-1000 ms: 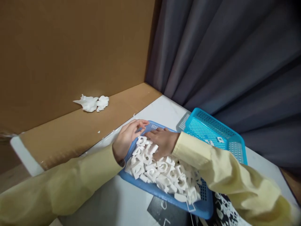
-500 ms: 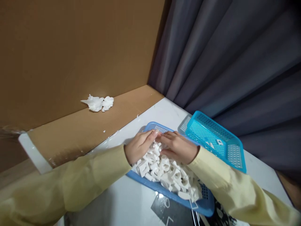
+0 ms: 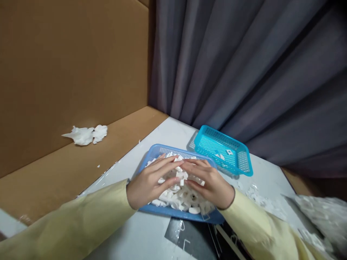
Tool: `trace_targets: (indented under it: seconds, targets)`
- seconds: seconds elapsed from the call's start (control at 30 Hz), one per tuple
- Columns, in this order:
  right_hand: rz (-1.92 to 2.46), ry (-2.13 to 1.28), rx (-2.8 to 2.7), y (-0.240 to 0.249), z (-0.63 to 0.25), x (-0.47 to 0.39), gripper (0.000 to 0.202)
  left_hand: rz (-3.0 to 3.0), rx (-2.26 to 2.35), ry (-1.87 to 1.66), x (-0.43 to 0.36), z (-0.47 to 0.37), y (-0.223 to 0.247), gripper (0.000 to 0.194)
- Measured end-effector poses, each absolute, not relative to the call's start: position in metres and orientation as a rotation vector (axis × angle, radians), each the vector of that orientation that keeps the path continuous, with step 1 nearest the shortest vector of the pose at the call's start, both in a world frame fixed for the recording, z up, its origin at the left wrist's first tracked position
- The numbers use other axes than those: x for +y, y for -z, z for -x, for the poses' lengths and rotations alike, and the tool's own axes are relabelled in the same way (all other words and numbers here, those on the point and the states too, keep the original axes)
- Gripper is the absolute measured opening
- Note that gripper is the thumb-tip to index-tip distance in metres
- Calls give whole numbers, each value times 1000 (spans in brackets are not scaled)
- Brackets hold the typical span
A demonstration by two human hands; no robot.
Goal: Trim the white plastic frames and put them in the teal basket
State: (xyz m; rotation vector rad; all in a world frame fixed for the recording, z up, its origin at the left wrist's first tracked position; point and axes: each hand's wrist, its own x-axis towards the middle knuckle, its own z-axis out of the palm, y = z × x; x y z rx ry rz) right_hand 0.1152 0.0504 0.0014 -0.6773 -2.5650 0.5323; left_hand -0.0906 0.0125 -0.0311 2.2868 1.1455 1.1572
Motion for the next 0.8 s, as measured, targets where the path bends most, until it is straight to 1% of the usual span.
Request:
trace_targets:
  seconds: [0.1,0.2,0.27,0.4,0.5,0.63,0.8]
  targets:
    - [740,-593,-2454,-2,-127,34,52,-2229,1126,-1105,9,80,26,44]
    - [781,-743,-2362,-1,-137,21,60,-2240,1075,-1104,6,70,23,48]
    - [800,-840,-2296,1,-142,16,55,-2269,1049,-1106,5,64,23,44]
    - [830,-937,-2138,7,-152,13,36,-2318,1104,-1126,5,55,21,33]
    - [796,-1011,-2027,3,-164,7,35,-2370,1221,-1093,9,56,17,32]
    - [716,-1113,-1930,-9,-182,-7,33,-2381,1275,-958,17,59,-1,40]
    - [711,-1108,-1908,-18,-193,-23,30,-2302,1042,-727,16,43,-27,28]
